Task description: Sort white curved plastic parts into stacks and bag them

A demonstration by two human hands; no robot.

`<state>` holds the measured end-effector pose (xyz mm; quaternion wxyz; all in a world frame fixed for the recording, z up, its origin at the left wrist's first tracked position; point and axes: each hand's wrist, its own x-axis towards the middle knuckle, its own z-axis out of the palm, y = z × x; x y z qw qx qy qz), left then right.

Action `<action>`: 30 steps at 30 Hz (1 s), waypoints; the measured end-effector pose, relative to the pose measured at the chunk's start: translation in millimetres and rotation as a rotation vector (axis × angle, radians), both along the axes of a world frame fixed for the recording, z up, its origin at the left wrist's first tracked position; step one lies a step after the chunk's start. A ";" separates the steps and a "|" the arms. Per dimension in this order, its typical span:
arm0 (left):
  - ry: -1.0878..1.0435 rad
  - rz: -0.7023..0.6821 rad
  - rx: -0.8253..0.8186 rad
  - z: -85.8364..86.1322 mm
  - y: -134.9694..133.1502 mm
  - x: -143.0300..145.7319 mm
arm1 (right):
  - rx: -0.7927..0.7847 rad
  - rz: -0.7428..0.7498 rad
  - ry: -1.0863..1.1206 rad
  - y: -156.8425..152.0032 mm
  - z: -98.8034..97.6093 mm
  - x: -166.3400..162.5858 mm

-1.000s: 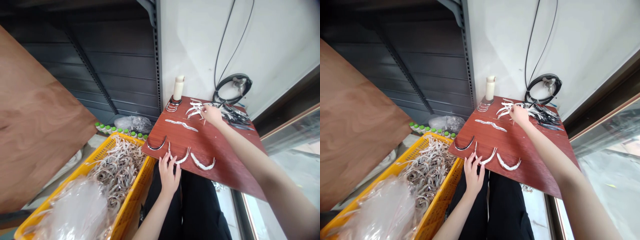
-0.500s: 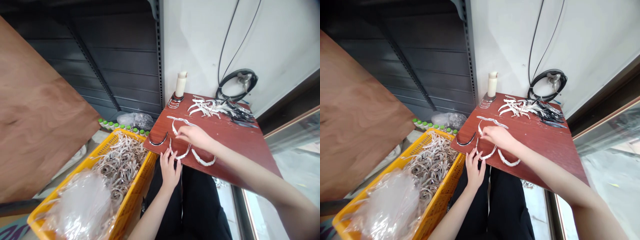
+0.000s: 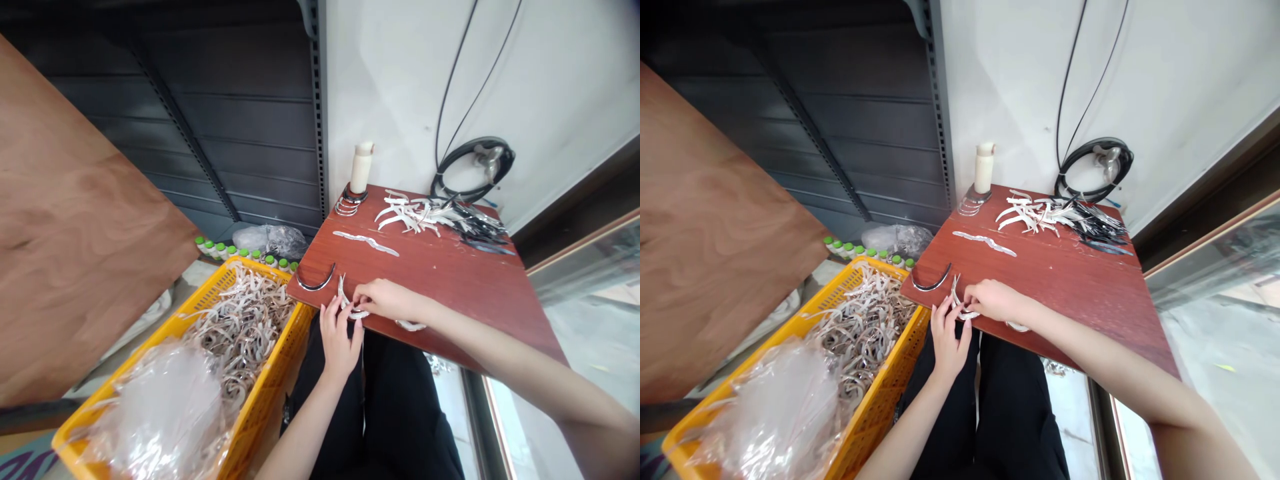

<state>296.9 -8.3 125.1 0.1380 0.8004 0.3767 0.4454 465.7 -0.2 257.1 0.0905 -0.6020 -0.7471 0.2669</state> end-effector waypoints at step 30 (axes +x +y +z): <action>0.040 0.001 0.042 -2.6 1.9 -2.0 | 0.209 -0.759 -0.675 121.9 -18.6 174.1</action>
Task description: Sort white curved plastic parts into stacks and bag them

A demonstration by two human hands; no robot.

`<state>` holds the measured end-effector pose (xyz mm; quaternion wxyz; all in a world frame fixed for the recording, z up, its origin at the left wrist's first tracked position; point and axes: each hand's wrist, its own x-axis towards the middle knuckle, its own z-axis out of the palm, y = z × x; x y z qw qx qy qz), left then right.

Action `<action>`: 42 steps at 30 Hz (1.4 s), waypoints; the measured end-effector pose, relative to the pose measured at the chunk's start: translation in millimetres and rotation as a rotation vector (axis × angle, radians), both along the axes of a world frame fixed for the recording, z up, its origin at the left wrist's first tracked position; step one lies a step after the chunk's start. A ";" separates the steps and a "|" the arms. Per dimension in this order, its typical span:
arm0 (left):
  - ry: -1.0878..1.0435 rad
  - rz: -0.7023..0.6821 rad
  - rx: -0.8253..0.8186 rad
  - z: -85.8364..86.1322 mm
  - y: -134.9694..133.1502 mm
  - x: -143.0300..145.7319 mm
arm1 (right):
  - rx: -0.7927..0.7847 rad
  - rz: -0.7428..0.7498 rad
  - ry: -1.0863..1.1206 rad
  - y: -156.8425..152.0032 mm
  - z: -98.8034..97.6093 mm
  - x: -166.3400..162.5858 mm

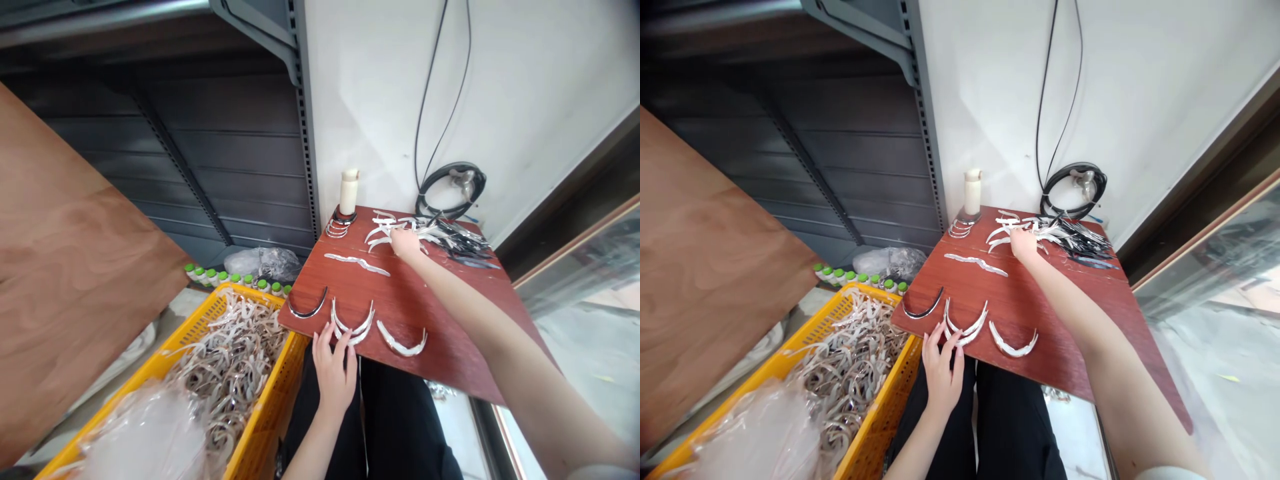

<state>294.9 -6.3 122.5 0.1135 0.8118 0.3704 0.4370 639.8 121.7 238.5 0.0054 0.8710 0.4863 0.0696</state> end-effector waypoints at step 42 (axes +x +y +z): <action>-0.018 -0.004 -0.003 1.1 0.0 0.8 | 0.277 0.228 0.718 -39.7 54.5 2.8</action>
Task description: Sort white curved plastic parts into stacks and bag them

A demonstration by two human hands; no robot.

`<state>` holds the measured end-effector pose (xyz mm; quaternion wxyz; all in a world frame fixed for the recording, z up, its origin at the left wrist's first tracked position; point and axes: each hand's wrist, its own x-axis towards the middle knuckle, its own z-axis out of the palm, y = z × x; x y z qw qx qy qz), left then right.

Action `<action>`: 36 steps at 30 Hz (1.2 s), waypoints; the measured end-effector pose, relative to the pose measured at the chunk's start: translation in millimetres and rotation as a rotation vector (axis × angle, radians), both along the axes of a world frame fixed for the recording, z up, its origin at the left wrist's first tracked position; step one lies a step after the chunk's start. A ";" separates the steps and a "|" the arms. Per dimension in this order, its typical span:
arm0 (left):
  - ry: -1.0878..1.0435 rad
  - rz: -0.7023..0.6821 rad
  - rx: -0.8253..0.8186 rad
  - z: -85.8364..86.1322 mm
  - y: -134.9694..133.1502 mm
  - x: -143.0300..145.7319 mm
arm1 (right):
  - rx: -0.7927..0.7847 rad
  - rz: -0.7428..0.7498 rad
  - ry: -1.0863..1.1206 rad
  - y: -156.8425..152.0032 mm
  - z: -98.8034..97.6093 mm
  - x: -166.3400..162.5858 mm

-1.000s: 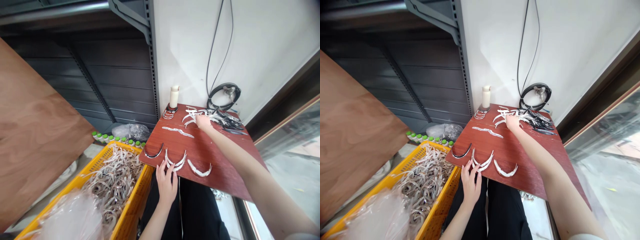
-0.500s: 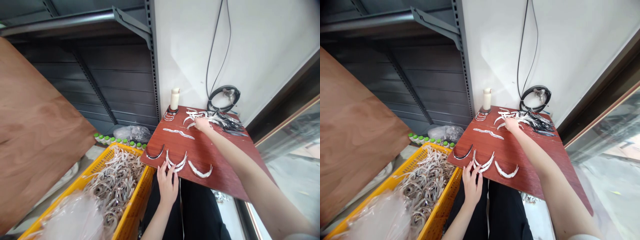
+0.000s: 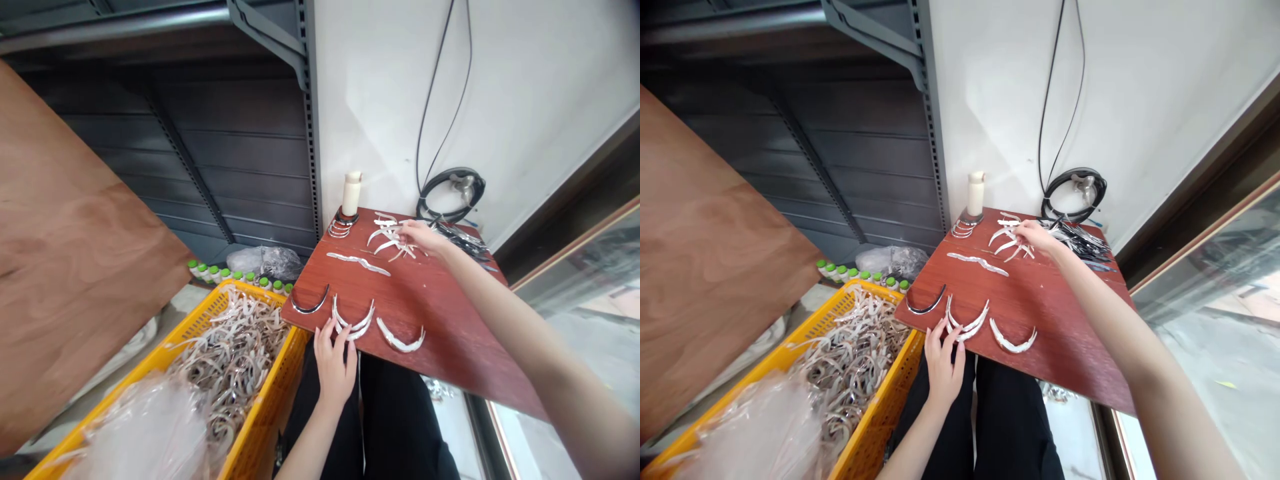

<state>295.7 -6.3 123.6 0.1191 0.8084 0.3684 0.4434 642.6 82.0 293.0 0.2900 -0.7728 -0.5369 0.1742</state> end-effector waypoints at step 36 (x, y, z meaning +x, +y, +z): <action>0.040 -0.001 -0.024 5.0 -2.7 -0.1 | -0.101 0.332 -0.542 -81.7 -47.1 -189.3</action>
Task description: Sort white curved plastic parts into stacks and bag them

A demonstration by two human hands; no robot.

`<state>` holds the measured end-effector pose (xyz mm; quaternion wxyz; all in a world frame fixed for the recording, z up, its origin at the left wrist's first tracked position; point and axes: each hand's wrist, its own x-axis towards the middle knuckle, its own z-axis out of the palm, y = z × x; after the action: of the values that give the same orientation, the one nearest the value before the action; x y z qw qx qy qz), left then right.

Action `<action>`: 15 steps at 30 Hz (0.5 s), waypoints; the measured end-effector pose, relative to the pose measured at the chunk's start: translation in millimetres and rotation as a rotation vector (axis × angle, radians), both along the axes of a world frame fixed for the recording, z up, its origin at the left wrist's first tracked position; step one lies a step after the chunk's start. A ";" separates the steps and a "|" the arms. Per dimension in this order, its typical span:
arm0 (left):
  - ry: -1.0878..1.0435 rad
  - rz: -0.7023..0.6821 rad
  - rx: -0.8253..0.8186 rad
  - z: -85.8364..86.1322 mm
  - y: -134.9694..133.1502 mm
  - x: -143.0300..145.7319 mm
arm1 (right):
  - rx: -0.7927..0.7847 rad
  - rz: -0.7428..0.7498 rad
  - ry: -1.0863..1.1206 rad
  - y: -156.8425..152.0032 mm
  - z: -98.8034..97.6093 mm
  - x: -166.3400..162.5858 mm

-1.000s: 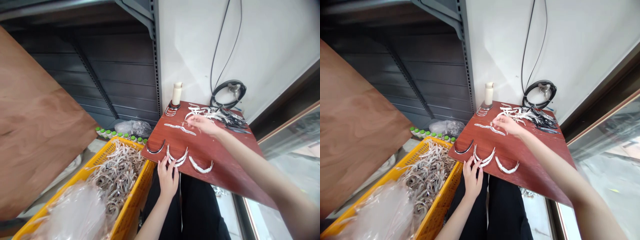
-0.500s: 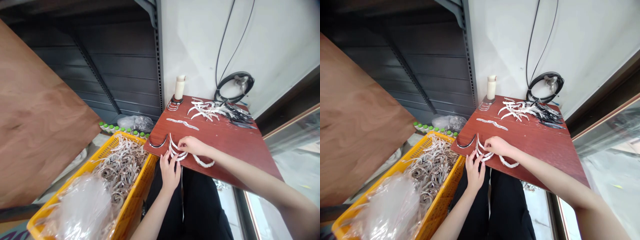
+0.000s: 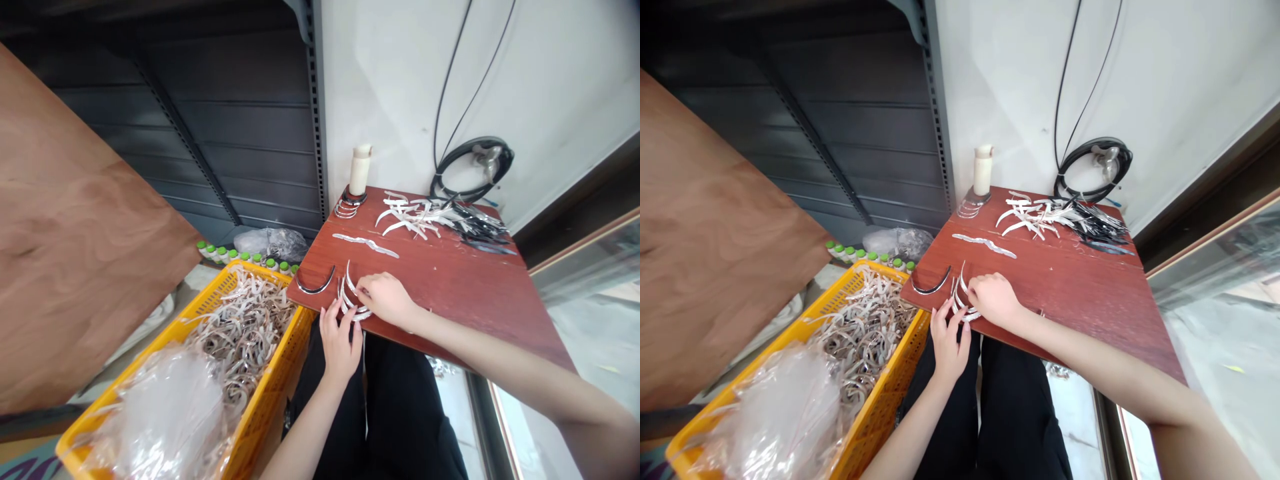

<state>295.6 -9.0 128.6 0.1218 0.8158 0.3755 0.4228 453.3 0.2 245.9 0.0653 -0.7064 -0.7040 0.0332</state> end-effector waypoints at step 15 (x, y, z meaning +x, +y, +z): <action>-0.020 0.006 0.039 -1.9 0.4 0.9 | -0.144 0.086 0.104 -3.2 0.5 -5.7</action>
<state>296.5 -8.6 126.7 0.1081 0.8126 0.3685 0.4384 447.6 -2.9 246.4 0.0493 -0.6757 -0.7251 0.1229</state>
